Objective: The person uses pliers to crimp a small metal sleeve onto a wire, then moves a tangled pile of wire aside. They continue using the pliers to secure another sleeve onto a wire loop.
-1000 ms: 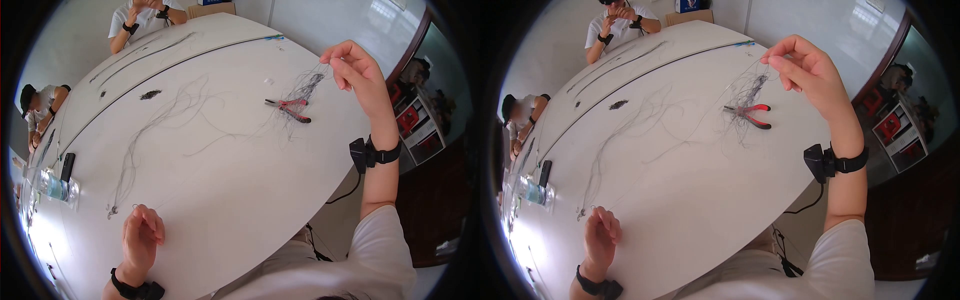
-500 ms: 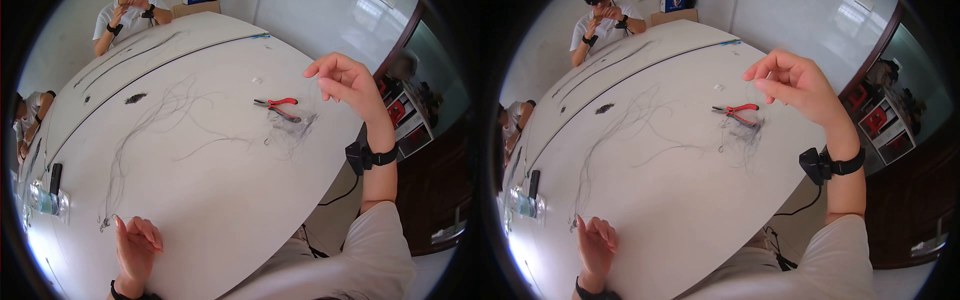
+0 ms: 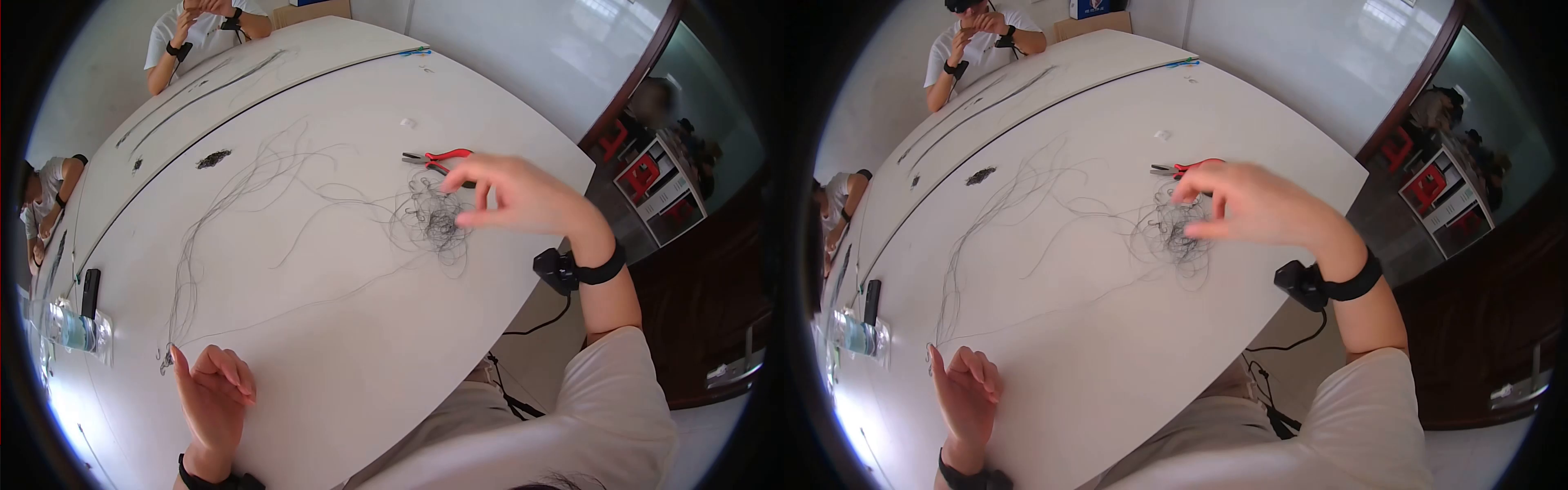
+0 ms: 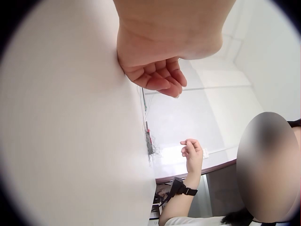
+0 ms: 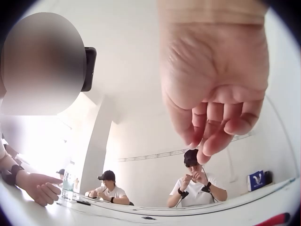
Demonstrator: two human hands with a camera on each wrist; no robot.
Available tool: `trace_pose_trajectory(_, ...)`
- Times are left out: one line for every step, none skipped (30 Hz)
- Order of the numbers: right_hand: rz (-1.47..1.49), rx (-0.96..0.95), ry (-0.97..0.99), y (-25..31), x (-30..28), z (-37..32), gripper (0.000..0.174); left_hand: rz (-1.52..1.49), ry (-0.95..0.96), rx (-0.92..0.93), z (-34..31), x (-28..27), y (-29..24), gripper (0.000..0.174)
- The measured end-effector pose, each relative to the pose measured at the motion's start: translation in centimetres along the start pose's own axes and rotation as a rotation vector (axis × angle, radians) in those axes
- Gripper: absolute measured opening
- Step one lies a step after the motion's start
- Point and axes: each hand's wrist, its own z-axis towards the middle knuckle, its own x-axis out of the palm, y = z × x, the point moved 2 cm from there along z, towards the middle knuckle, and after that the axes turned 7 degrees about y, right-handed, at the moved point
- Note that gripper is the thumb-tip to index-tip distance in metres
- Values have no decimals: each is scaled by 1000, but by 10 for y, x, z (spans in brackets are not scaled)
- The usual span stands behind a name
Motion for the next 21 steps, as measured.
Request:
trace_pose_trajectory(-1,1,-2,0,7,1,19,0,3,1,1,0,0,70)
trace_pose_trajectory(-42,-24,65,-3,17,3,19,-7,11,2,1,0,0,70)
trace_pose_trajectory(-82,-50,132,-8,27,6,18,-13,17,3,0,0,0,70)
trace_pose_trajectory(-172,-65,123,-24,31,8,15,-14,16,2,0,0,1,70)
trace_pose_trajectory(-171,-67,124,-25,25,5,15,-3,6,5,0,0,0,70)
trace_pose_trajectory(-117,-34,3,-24,13,3,12,9,-7,8,-1,-1,0,70)
trace_pose_trajectory(-63,-2,-116,-22,2,0,11,9,-14,8,-1,-1,0,70)
trace_pose_trajectory(-61,-4,-110,-17,-9,-3,11,7,-23,6,-1,0,0,70)
trace_pose_trajectory(-74,15,-273,-12,-23,-10,10,4,-28,3,-1,0,0,70)
trace_pose_trajectory(-91,39,-440,-11,-34,-14,10,2,-24,1,-1,0,1,70)
trace_pose_trajectory(-96,45,-444,-13,-36,-13,10,-11,-21,-2,0,-1,1,70)
trace_pose_trajectory(-74,58,-501,-16,-38,-12,10,-24,-19,-5,1,-1,1,71)
trace_pose_trajectory(-50,69,-557,-19,-40,-11,11,-25,-14,-6,1,-1,2,71)
trace_pose_trajectory(-151,178,-424,-20,-39,-10,9,-19,-12,3,1,-1,2,71)
trace_pose_trajectory(-151,178,-424,-28,-34,-12,9,-13,-12,13,0,-1,1,72)
trace_pose_trajectory(-459,175,-348,-40,-25,-13,9,-13,-14,14,0,-1,2,72)
trace_pose_trajectory(-765,167,-267,-46,-18,-13,9,-21,1,26,-1,-1,1,72)
trace_pose_trajectory(-702,182,-303,-34,-15,-8,14,-28,15,38,-2,0,1,72)
trace_pose_trajectory(-547,84,-345,-19,-8,-2,14,-28,12,41,-2,2,1,72)
trace_pose_trajectory(-391,-10,-383,-4,0,4,15,-33,-4,93,-2,7,-1,70)
trace_pose_trajectory(-201,-76,-249,12,11,8,19,-35,-19,143,-2,9,-2,69)
